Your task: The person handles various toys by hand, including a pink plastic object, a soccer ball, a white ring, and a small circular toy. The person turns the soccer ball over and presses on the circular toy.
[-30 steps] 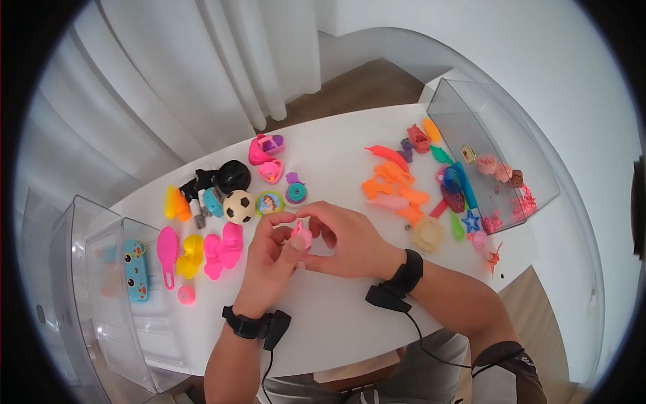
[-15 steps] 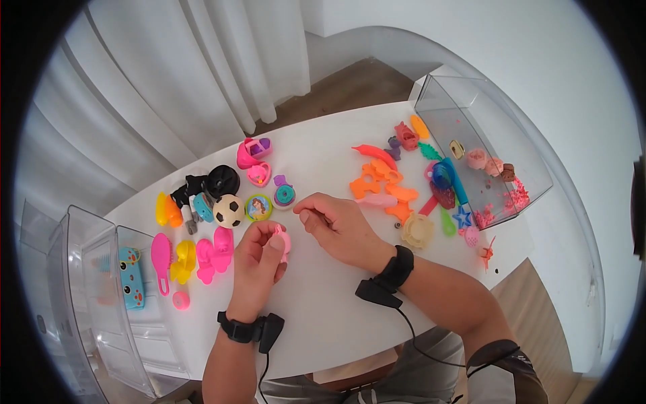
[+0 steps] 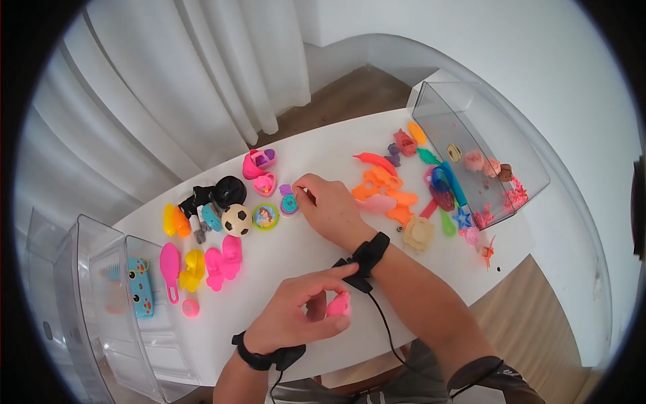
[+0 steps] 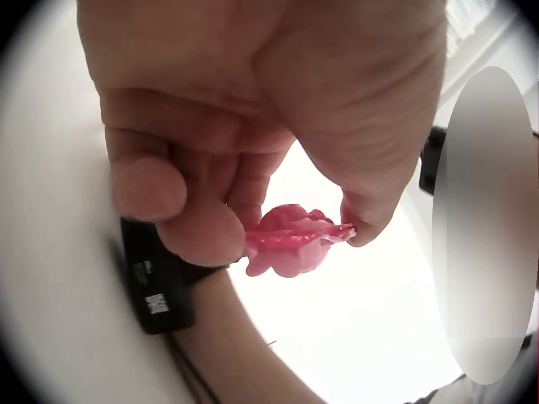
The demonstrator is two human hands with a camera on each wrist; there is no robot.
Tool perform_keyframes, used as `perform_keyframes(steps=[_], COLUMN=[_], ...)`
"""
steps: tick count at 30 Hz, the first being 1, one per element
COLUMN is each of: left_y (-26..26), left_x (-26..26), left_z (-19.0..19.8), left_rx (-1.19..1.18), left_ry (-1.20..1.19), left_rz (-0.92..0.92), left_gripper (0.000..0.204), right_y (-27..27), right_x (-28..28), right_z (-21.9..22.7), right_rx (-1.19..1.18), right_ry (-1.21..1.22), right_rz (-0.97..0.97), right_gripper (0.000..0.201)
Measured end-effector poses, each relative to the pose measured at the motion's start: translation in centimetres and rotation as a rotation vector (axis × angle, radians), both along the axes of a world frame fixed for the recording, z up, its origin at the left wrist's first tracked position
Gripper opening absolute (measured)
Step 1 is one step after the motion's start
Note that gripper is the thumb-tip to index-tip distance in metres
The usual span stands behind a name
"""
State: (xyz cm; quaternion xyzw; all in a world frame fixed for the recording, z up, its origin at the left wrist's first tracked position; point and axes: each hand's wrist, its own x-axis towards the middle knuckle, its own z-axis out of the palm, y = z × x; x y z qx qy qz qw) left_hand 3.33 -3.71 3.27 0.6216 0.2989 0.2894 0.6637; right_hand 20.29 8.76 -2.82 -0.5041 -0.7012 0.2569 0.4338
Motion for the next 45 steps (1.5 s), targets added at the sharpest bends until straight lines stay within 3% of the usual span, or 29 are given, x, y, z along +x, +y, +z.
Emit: perform_keyframes(steps=[2,4,8,10,14,16,18,20,21,23,25,27,32,35,41,43,45], left_y=[-0.2,-0.3,-0.4,-0.4,-0.4,-0.4,-0.3,-0.3,-0.3,-0.1,0.2,0.9,2.3,2.6,3.2,3.0,3.1], left_x=[0.7,0.8,1.5,1.9,2.5,2.8,3.0,2.6,2.3,1.6,1.1,0.3,-1.1,-1.5,-1.6,-1.3,-1.3], left_z=[0.2,-0.1,0.3,0.3,0.8,0.4,0.1,-0.1,-0.5,-1.7,-2.2,-2.5,-2.7,-2.9,-3.5,-3.4,-3.5], left_rx=[0.152,0.193,0.273,0.322,0.388,0.419,0.454,0.291,0.290,0.172,0.079,-0.018,-0.055,-0.098,-0.151,-0.214,-0.207], left_ry=[0.225,0.258,0.297,0.294,0.327,0.342,0.356,0.344,0.348,0.114,0.038,-0.049,-0.016,-0.005,-0.068,-0.088,-0.069], left_rz=[0.052,0.071,0.099,0.101,0.079,0.078,0.079,0.080,0.083,0.142,0.231,0.335,0.467,0.468,0.437,0.508,0.502], left_gripper=[0.034,0.035,0.039,0.039,0.040,0.041,0.042,0.039,0.039,0.035,0.035,0.050,0.057,0.059,0.059,0.045,0.045], right_y=[0.0,-0.2,0.2,0.3,0.3,0.3,0.2,0.0,0.0,-0.2,-0.4,-1.1,-3.6,-5.1,-6.4,-6.3,-6.2], right_x=[-0.3,-0.2,0.4,1.0,1.7,1.8,1.9,1.6,1.6,1.6,1.8,2.1,3.0,3.9,2.3,2.4,2.4], right_z=[0.2,0.6,0.5,1.2,1.7,1.4,1.4,1.5,1.7,1.9,1.8,2.0,1.6,2.2,2.6,2.4,2.2], right_rx=[-0.006,-0.096,-0.060,-0.359,-0.501,-0.597,-0.575,-0.561,-0.557,-0.555,-0.509,-0.486,-0.444,-0.210,-0.007,-0.004,0.003], right_ry=[-0.034,-0.046,0.063,0.429,0.637,1.037,1.015,1.000,0.880,0.764,0.578,0.534,0.441,0.200,0.111,0.054,-0.003], right_rz=[-0.028,-0.021,-0.027,0.104,0.093,0.174,0.176,0.181,0.187,0.199,0.194,0.215,0.291,0.439,0.502,0.482,0.461], right_gripper=[0.014,0.017,0.019,0.022,0.024,0.024,0.024,0.024,0.023,0.023,0.022,0.021,0.025,0.057,0.068,0.069,0.071])
